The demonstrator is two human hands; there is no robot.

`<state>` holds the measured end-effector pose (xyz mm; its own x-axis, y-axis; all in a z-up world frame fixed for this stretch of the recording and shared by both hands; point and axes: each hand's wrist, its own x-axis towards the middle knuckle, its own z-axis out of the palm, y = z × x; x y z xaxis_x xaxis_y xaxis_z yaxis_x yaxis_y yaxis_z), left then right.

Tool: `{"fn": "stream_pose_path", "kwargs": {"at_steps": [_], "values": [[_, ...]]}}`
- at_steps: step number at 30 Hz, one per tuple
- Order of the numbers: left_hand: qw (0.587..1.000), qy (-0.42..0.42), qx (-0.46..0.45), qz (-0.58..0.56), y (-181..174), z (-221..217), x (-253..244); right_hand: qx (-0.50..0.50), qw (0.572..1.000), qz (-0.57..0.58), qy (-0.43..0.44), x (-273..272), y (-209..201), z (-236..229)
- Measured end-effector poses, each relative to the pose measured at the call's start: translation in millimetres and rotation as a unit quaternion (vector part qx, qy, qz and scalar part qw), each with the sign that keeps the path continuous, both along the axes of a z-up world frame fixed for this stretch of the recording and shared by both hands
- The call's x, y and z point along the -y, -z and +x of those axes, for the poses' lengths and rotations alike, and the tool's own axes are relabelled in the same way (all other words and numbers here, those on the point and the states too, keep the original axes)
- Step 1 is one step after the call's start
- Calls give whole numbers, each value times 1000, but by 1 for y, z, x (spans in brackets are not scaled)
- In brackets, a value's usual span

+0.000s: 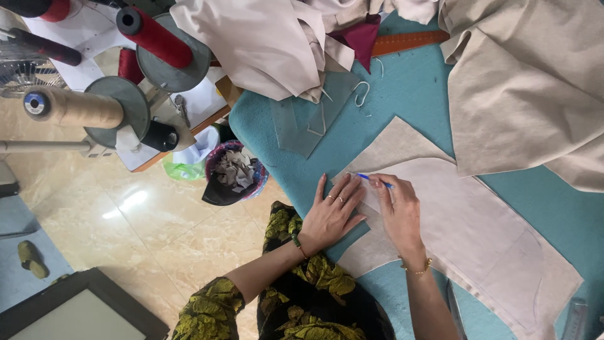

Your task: The person cuts a piece of light-colored fabric using shears, following a paper pattern. They then use a blue pen and a ruler to trace and mark lines on the fabric, adjusting the pattern and ruler as needed.

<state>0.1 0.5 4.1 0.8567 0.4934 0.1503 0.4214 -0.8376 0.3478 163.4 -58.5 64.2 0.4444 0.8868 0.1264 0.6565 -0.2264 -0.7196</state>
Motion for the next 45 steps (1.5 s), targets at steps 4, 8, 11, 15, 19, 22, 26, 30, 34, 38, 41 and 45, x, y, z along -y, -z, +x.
{"fn": "stream_pose_path", "kwargs": {"at_steps": [4,8,11,15,19,22,26,30,34,38,41,45], "values": [[1000,7,-7,-24,1,0,-1,39,999,-6,19,10,4,16],[1000,5,-16,-20,2,0,1,63,997,-10,39,14,-14,26],[999,7,-22,-25,0,1,0,43,999,-1,31,11,-14,20],[1000,-16,-8,-21,-3,-1,0,-5,1000,4,24,-1,-17,4],[999,-38,-15,-19,-5,-2,0,-32,999,10,25,-4,-10,-4],[998,-50,-21,-17,-3,-1,1,-35,999,16,35,-3,-14,-6],[1000,5,-25,-9,5,3,7,-42,998,16,51,2,-8,2],[999,-2,-39,3,-1,12,5,-41,997,15,57,0,-14,-4],[999,-20,-36,-8,-4,9,-1,-48,997,13,62,0,-15,-4],[999,-42,-16,-5,4,0,-4,-58,996,22,64,1,-14,-2],[999,-30,-11,9,6,-12,1,-77,994,33,68,1,-12,-5],[1000,-27,-10,9,9,-15,-2,-78,995,34,60,-1,-7,-10]]}}
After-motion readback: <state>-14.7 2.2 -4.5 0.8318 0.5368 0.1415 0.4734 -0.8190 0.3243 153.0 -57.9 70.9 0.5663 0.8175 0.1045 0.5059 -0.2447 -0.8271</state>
